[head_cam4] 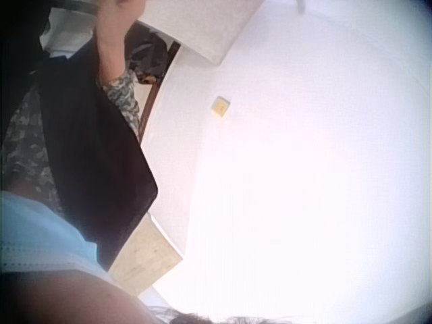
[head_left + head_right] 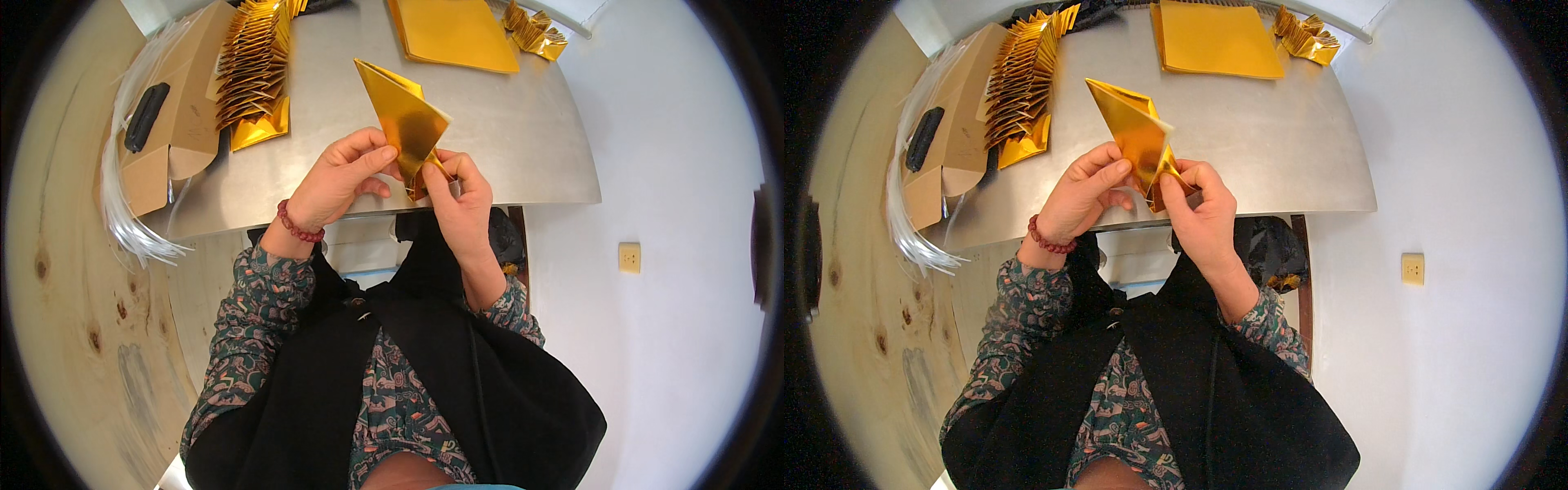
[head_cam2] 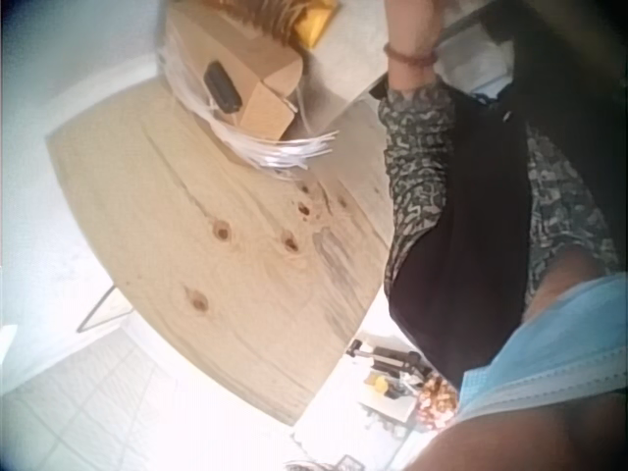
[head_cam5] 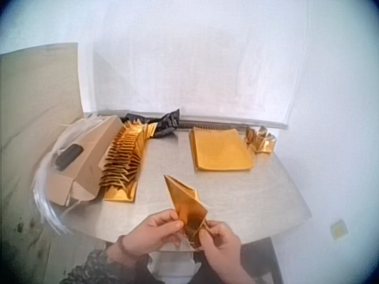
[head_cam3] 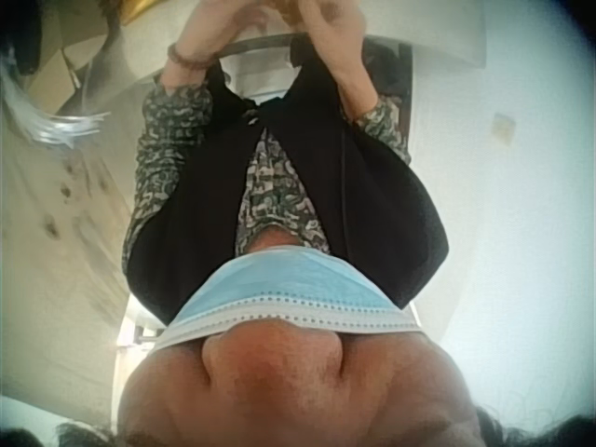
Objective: The person folds a yellow sheet of paper on a metal table, making multiple creases and shaping it into a small pouch. The person presses the folds and adjusts the edges to form a finished origami-style packet.
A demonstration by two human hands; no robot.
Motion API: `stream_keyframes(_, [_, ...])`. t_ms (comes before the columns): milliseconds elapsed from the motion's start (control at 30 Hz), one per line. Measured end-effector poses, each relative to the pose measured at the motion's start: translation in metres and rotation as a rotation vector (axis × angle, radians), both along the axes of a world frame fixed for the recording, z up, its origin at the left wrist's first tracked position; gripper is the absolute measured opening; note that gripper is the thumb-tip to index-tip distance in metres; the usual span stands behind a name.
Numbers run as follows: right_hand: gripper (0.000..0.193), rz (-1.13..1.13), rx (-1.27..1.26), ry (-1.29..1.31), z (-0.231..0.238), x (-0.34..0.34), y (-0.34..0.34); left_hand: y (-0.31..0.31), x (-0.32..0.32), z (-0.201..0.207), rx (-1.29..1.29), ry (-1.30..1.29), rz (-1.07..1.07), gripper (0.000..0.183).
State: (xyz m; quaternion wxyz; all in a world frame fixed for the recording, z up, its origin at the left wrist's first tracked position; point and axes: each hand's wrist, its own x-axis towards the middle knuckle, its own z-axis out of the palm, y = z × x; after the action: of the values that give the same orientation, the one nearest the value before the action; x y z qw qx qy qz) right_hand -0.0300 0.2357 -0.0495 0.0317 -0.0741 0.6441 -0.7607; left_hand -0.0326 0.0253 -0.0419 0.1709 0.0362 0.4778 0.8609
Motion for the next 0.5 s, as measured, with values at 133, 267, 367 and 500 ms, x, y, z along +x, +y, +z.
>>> stream_keyframes(133, [0.015, -0.086, 0.414, 0.221, 0.0012, -0.0003, -0.0028, -0.0008, 0.0022, 0.0036, -0.235, 0.034, 0.024, 0.024])
stream_keyframes(267, [0.017, -0.05, 0.672, 0.567, 0.0045, -0.0073, 0.0015, 0.0007, 0.0058, 0.0041, -0.333, 0.051, 0.015, 0.028])
stream_keyframes(367, [0.014, 0.049, 0.733, 0.524, 0.0081, -0.0066, 0.0041, -0.0022, 0.0051, 0.0055, -0.402, 0.036, -0.009, 0.029])
stream_keyframes(500, [0.028, 0.154, 0.331, 0.117, 0.0101, -0.0019, 0.0037, -0.007, 0.003, 0.0092, -0.414, -0.047, -0.019, 0.029])
